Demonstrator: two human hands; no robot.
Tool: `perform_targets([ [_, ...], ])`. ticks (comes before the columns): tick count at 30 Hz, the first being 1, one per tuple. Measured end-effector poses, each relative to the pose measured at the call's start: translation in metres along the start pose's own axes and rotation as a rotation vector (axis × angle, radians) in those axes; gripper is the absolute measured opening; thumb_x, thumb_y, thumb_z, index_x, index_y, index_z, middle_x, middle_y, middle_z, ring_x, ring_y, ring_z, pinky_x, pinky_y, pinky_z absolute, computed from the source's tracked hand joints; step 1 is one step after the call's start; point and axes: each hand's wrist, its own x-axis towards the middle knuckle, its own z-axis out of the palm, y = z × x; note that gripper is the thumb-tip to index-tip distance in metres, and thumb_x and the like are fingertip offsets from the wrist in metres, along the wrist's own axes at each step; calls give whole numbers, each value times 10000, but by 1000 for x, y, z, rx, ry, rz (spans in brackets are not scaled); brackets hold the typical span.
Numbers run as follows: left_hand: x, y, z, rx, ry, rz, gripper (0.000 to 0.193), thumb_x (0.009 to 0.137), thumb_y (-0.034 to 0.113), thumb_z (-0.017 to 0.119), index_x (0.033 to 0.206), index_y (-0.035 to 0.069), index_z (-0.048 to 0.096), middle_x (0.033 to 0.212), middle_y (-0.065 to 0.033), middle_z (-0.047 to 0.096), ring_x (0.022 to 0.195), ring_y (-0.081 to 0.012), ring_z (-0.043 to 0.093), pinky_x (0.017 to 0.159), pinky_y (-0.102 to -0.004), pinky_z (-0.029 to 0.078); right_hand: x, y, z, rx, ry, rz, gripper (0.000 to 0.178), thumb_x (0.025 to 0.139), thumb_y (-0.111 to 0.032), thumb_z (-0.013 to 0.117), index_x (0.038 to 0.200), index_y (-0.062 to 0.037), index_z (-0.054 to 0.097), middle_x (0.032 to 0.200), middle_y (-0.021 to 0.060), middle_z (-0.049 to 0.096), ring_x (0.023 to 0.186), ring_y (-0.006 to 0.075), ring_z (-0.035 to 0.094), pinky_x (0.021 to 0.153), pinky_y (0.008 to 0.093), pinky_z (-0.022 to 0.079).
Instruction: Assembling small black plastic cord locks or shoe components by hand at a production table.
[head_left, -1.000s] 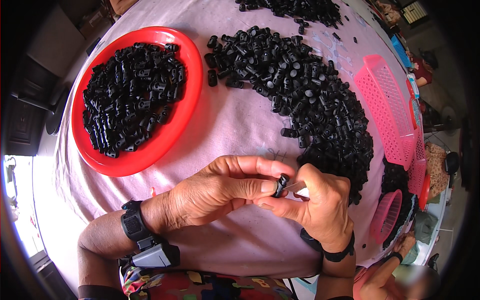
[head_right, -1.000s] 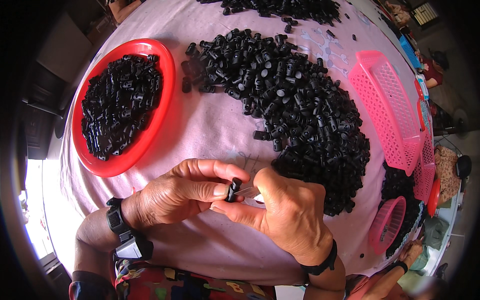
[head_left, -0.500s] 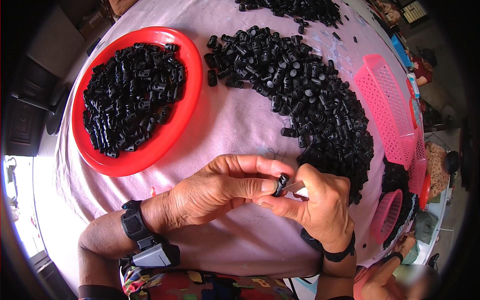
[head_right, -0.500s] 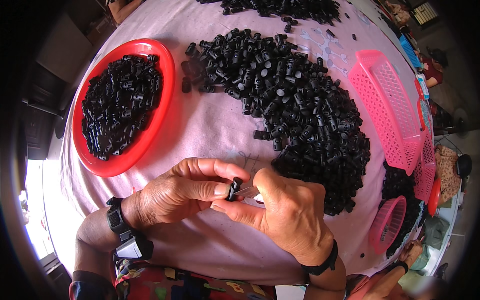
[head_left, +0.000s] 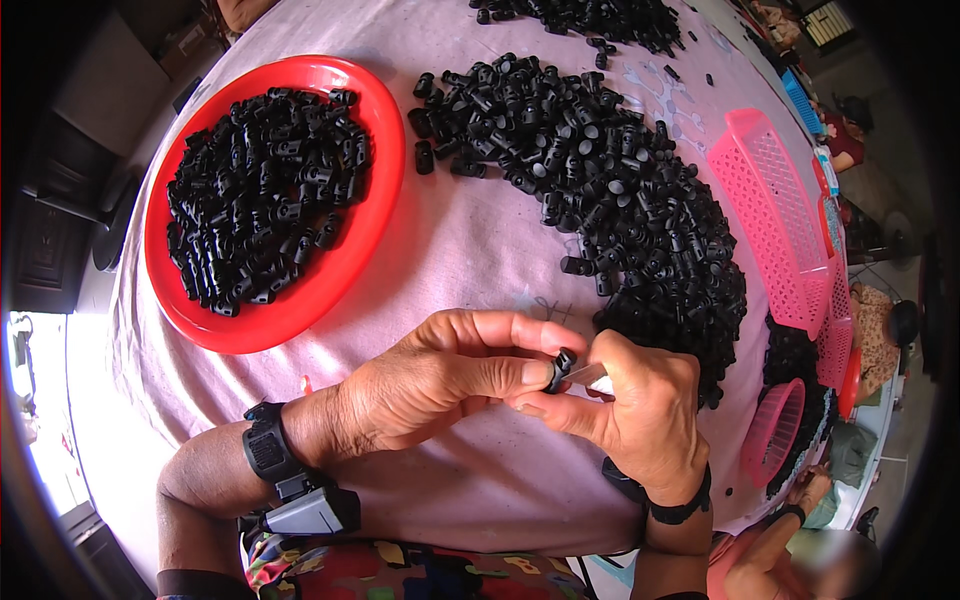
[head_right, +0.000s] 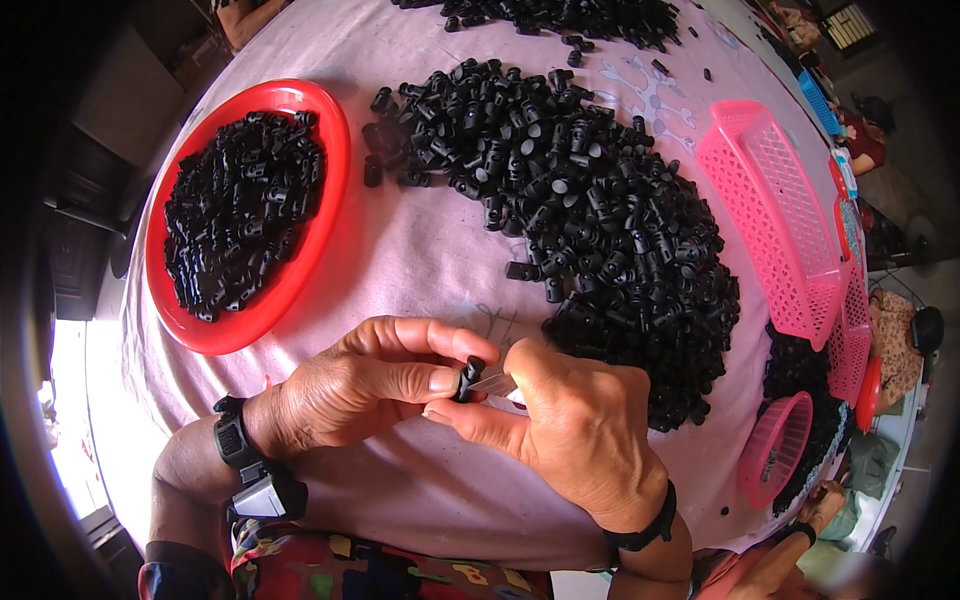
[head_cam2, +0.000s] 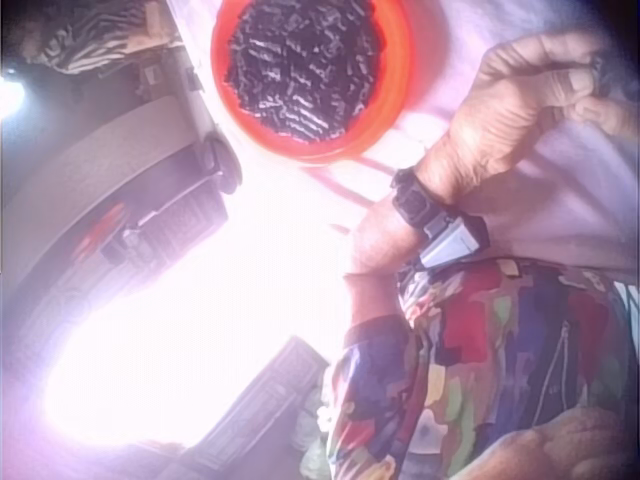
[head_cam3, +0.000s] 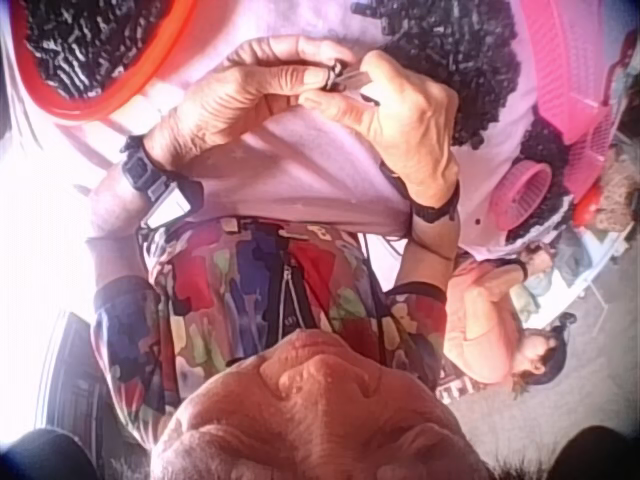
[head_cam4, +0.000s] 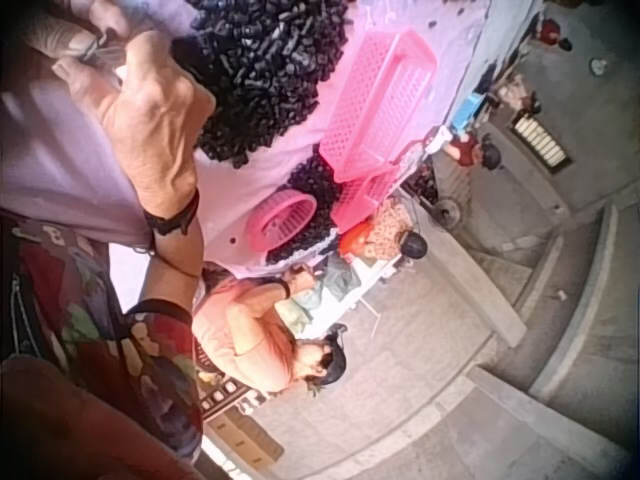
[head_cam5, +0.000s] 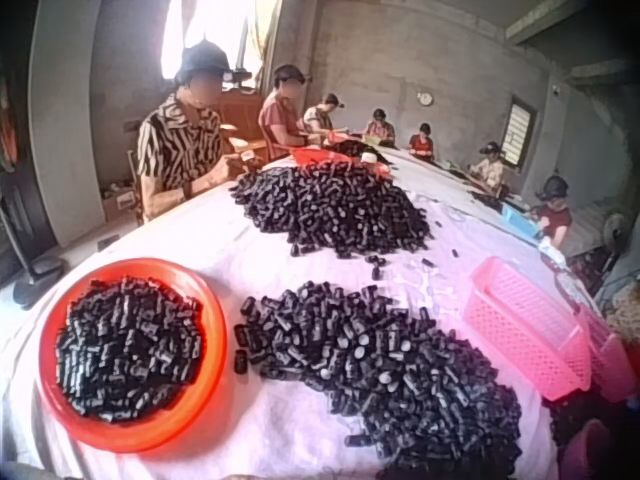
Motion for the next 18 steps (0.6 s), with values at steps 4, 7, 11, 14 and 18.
perform_targets([
  [4, -1, 1, -1, -20, -34, 14, 325, 881, 67, 642, 1200, 20, 610, 997, -12, 639, 881, -83, 561, 782, -225, 430, 1, 0, 0, -19, -14, -5, 438, 677, -351, 845, 716, -33, 547, 628, 98, 647, 547, 239, 662, 488, 317, 514],
  [7, -2, 3, 6, -9, 23, -2, 325, 884, 80, 640, 1203, 23, 610, 954, 7, 628, 856, -76, 556, 771, -228, 427, 1, -1, 2, 57, 29, -15, 435, 672, -339, 851, 718, -34, 544, 636, 93, 655, 555, 228, 668, 492, 312, 516],
  [11, -1, 1, 0, -48, -45, 7, 329, 885, 97, 643, 1204, 28, 609, 958, 3, 629, 849, -80, 557, 772, -235, 428, 1, 4, 5, 50, 105, -65, 441, 689, -416, 820, 668, -89, 525, 583, 38, 620, 502, 187, 638, 438, 295, 484],
  [14, -1, -1, -2, -71, -55, -1, 336, 881, 104, 649, 1207, 31, 608, 1001, -19, 641, 881, -91, 568, 795, -242, 435, 1, 3, 7, 67, 110, -56, 443, 684, -412, 824, 672, -86, 523, 589, 34, 627, 509, 185, 645, 439, 295, 487],
  [18, 0, -2, -2, -63, -44, -3, 338, 883, 103, 646, 1211, 29, 603, 1046, -40, 645, 925, -104, 581, 840, -257, 446, 2, 1, 4, 25, 80, -48, 437, 688, -402, 825, 676, -84, 525, 597, 31, 634, 510, 180, 647, 440, 294, 489],
])
